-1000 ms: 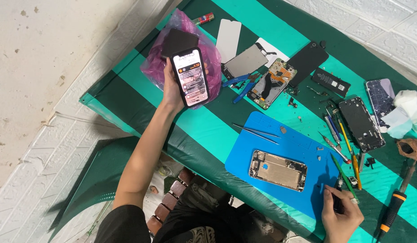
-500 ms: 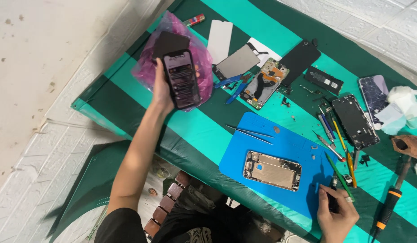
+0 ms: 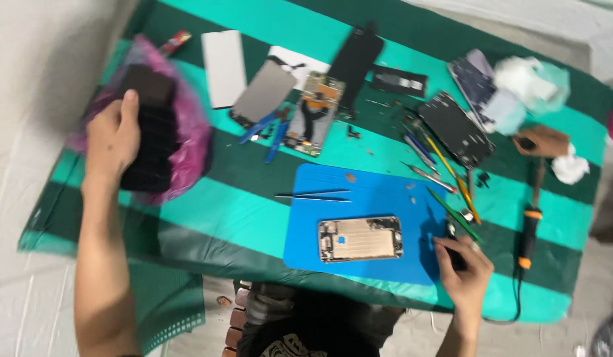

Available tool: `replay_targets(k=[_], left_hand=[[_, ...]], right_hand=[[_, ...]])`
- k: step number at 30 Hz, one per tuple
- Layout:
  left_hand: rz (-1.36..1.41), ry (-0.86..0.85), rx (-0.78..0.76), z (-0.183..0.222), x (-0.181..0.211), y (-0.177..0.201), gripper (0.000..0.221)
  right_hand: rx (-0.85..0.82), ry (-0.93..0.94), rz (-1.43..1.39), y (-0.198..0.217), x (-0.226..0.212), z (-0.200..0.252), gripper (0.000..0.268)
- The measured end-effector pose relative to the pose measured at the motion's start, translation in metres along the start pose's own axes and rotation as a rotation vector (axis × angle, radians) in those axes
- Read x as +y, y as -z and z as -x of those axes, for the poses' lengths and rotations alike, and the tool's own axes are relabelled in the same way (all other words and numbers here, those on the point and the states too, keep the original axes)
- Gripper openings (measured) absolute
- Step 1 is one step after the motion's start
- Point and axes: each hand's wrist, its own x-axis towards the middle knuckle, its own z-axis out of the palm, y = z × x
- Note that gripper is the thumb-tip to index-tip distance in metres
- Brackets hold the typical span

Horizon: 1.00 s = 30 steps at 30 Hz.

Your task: Repairing a mobile phone by disassembling components and removing screws using a screwdriver and tweezers

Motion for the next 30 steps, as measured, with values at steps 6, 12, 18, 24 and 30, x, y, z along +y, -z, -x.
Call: replay_targets(k=[6, 12, 18, 24, 30], left_hand=[[-0.325, -0.103, 0.108, 0.024, 0.055, -0.008, 0.063], [-0.822, -0.302, 0.506, 0.071, 0.137, -0.035, 0.052], [-0.026, -1.119, -0.139, 0.158, 0.218, -0.120, 0.034], [-0.290, -1.191, -0.588, 0.190, 0.236, -0.141, 0.089], [-0.262, -1.241, -0.483, 0.186, 0.232, -0.159, 0.093]], right_hand=[[-0.013, -0.084, -0.092, 0.004, -0.008, -0.009, 0.007], [-0.028, -0.069, -0.138, 0.009, -0.011, -0.016, 0.007], [-0.009, -0.034, -0.242, 0.012, -0.002, -0.019, 0.025], [-0.043, 0.022, -0.407, 0.008, 0.012, -0.010, 0.046], [-0.015, 0.017, -0.471, 0.001, 0.029, -0.003, 0.025]])
